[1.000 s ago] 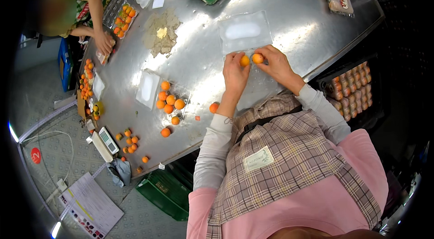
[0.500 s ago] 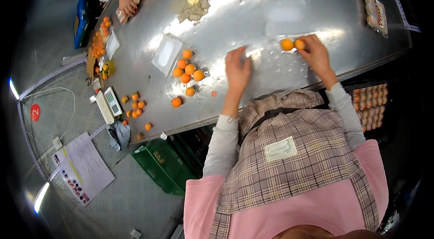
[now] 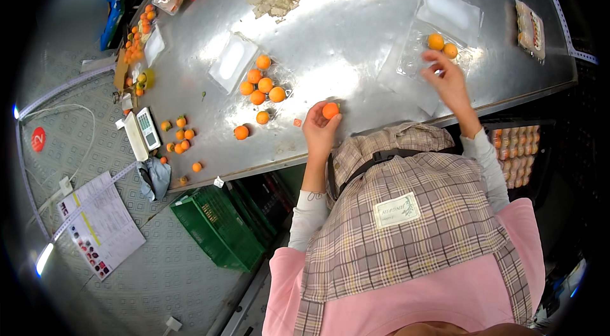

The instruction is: The person sorts small orange fruits on a metal table, picking them up one by one and placing them into clear plastic packaging trays. The person arranges the fruits neatly within the trays and occasionally moves completed packages aside.

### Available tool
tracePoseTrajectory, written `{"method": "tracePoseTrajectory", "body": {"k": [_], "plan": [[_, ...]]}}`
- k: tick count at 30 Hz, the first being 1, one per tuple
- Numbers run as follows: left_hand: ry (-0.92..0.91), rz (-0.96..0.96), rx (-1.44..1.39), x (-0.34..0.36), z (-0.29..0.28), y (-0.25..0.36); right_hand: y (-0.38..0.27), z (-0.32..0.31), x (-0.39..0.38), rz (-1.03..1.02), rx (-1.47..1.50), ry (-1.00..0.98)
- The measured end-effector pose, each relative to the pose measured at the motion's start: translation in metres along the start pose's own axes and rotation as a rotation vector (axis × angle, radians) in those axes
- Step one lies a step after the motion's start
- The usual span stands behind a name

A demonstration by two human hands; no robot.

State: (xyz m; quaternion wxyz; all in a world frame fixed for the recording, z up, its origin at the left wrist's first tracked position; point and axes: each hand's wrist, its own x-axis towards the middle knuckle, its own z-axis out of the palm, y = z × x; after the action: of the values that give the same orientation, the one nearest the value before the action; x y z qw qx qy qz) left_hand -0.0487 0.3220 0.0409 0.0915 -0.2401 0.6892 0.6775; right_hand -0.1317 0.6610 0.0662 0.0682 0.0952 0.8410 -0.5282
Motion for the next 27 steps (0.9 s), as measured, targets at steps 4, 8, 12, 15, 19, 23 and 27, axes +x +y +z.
{"method": "tracePoseTrajectory", "body": {"k": [4, 8, 12, 15, 19, 23, 27], "plan": [[-0.064, 0.026, -0.136, -0.015, 0.01, 0.023, -0.012, 0.039, -0.028, 0.043, 0.224, -0.336], [-0.15, 0.233, 0.07, -0.02, 0.022, 0.036, -0.054, 0.055, -0.049, 0.057, 0.357, -0.48], [-0.139, 0.327, 0.264, -0.033, 0.044, 0.069, -0.085, 0.052, -0.058, 0.039, 0.422, -0.525], [-0.131, 0.374, 0.192, -0.039, 0.057, 0.074, -0.082, 0.052, -0.059, 0.041, 0.465, -0.539], [-0.133, 0.404, 0.202, -0.039, 0.059, 0.07, -0.082, 0.054, -0.059, 0.056, 0.449, -0.539], [-0.185, 0.392, 0.334, -0.044, 0.054, 0.08, -0.093, 0.058, -0.06, 0.053, 0.424, -0.547], [-0.165, 0.377, 0.328, -0.046, 0.05, 0.074, -0.087, 0.061, -0.058, 0.122, 0.513, -0.588]]}}
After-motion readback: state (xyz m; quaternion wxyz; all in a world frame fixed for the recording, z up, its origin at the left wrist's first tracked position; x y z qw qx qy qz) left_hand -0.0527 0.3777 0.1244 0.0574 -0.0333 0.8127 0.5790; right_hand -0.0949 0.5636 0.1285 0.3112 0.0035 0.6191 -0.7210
